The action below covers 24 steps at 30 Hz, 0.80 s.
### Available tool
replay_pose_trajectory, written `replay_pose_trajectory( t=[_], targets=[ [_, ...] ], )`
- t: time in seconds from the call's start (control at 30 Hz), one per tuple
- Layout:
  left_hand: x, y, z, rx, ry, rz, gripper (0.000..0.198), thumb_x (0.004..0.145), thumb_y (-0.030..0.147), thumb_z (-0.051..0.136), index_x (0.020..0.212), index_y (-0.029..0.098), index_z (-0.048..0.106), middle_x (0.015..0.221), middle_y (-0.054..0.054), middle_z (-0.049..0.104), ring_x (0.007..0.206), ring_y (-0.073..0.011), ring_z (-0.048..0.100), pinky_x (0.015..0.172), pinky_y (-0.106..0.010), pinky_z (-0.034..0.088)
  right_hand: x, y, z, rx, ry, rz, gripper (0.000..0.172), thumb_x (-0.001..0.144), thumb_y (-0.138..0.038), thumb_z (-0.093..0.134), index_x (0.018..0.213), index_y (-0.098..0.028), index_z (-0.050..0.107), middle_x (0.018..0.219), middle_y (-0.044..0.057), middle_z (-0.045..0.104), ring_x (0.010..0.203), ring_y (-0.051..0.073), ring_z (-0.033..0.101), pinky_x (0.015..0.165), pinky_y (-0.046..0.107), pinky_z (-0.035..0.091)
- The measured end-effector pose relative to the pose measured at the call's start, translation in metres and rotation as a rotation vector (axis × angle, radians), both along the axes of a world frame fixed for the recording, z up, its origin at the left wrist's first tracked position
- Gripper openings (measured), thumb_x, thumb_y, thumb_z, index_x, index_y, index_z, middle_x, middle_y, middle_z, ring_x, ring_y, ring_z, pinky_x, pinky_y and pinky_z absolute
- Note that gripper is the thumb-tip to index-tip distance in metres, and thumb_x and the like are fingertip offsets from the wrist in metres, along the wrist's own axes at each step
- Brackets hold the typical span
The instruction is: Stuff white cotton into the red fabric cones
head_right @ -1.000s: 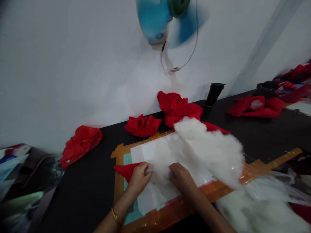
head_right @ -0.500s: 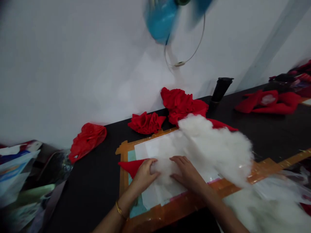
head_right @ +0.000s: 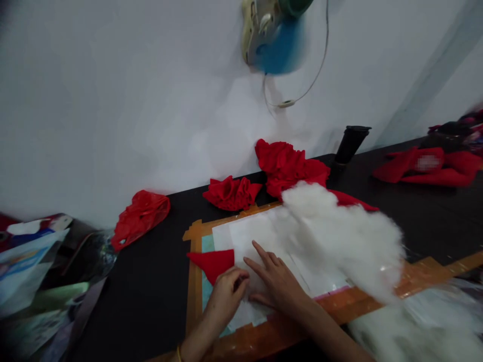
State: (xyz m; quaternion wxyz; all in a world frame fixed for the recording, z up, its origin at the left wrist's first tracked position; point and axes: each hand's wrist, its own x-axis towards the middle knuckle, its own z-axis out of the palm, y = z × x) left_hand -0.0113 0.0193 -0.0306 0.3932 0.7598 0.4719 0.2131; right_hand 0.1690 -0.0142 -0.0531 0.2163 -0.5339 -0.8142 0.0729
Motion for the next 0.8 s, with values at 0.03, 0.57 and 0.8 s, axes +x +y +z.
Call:
replay_pose_trajectory(
  t=[0.03,0.57,0.8],
  targets=[
    [0.003,-0.003,0.000,-0.018,-0.011,-0.013,0.020,0.083,0.012,0.051,0.089,0.018,0.069,0.090,-0.007,0.070,0.084,-0.0203,0.063,0.078,-0.032,0.047,-0.001,0.003,-0.007,-0.006,-0.009,-0.006,0.079,0.070,-0.029,0.081,0.141,-0.028,0.047,0.158,0.018,0.025,0.122,0.037,0.052,0.093,0.053,0.049],
    [-0.039,-0.004,-0.015,0.233,0.481,0.106,0.032,0.088,0.026,0.046,0.117,0.013,0.053,0.118,-0.017,0.053,0.108,-0.0326,0.055,0.089,-0.045,0.046,0.021,0.002,-0.024,-0.063,-0.069,0.018,0.040,0.080,-0.010,0.059,0.117,-0.025,0.066,0.135,0.011,0.059,0.108,0.030,0.060,0.089,0.044,0.052],
    [-0.043,0.002,-0.004,0.170,0.535,0.147,0.028,0.093,0.031,0.042,0.112,0.016,0.056,0.111,-0.014,0.060,0.094,-0.0275,0.063,0.078,-0.037,0.048,0.025,0.021,-0.021,-0.160,0.255,-0.065,0.023,0.085,-0.018,0.047,0.096,-0.021,0.067,0.104,0.009,0.070,0.090,0.023,0.068,0.080,0.035,0.055]
  ],
)
